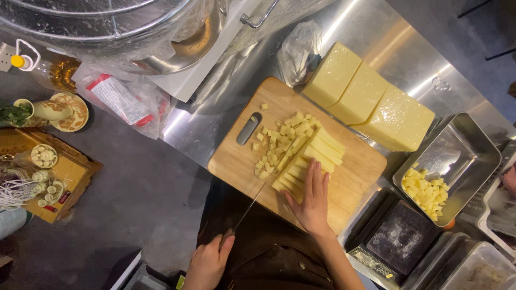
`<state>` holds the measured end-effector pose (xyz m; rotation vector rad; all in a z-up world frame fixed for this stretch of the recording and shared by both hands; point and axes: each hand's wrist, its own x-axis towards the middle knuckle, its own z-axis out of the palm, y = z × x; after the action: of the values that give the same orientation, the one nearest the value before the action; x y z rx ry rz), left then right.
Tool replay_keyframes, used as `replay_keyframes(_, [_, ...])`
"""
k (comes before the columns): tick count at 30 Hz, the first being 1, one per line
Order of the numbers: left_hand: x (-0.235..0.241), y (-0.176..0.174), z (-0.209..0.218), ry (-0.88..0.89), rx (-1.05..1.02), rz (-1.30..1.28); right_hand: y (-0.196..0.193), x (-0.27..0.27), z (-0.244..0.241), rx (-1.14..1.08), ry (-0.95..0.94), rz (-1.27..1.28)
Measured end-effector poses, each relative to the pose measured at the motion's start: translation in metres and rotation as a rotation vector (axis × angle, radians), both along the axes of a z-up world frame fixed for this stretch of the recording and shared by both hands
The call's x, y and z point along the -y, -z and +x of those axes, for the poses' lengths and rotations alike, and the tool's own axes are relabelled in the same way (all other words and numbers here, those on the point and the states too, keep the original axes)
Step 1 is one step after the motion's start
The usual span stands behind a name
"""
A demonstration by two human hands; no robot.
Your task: The person slices a block of cheese into thin strips on a wooden cutting board, then stacks the strips and dices them into small cubes. The diced cheese is placed into a metal tray.
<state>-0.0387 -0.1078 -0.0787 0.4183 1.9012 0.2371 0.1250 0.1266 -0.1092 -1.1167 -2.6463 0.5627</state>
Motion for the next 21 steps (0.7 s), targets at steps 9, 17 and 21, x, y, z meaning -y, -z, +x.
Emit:
replay_keyframes(9, [-0.038,-0.012,0.001,0.136,-0.046,0.030,-0.007,-0.009,0.004,-0.122,0.035,-0.036])
replay_keyframes(17, [-0.077,-0.031,0.006,0.121,0.000,0.018,0.002,-0.084,-0.003,-0.018,0.090,-0.002])
replay_keyframes(21, [-0.085,-0.039,0.005,0.147,0.056,-0.040,-0.001,-0.118,-0.015,-0.056,0.115,-0.277])
